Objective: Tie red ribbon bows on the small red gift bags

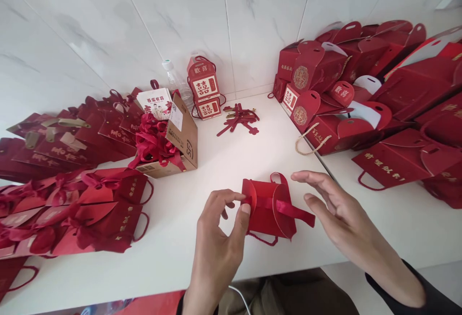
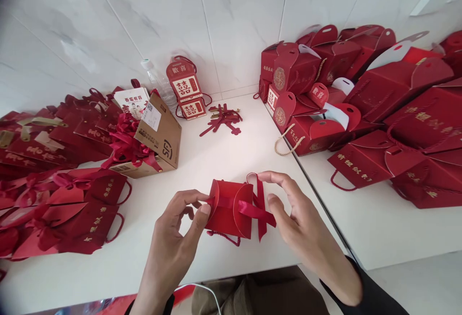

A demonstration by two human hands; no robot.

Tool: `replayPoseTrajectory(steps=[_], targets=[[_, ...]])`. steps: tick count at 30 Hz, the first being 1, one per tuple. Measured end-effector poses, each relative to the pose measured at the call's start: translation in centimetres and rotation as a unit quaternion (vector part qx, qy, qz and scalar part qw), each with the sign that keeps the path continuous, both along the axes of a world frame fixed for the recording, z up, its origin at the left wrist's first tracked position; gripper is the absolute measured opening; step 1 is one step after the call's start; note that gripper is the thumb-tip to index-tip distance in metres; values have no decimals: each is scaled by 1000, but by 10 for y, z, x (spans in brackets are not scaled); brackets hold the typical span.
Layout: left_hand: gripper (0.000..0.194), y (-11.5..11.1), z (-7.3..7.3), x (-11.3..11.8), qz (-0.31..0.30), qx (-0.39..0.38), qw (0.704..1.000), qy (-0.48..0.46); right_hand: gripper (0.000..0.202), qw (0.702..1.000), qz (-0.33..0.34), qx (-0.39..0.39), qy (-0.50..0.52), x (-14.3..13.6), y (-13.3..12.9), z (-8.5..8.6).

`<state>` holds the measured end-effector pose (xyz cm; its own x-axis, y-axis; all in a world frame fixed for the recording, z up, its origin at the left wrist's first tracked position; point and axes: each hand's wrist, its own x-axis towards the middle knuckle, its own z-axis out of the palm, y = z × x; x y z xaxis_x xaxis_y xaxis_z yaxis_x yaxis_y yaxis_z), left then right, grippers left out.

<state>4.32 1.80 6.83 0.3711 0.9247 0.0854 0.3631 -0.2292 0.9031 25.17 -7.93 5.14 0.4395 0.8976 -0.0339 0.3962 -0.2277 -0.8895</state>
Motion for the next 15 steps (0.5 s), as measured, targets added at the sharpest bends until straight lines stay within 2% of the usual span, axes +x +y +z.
replayPoseTrajectory(steps=[2,5,8,11,15], targets=[[13,0,-1,6,-1,-2,1000,-8,40,999,29,-12,8,3,-7,-11],[20,1,-2,7,20,-58,997,-50,49,993,92,-54,43,6,-14,-23],[26,5,-3,1,53,-115,984,-129,50,989,102,-88,58,5,-16,-31],[25,14,0,-11,115,-149,959,-210,36,991,108,-75,24,4,-14,-36],[23,34,1,-31,211,-155,927,-269,19,991,126,-28,-31,3,-9,-45]])
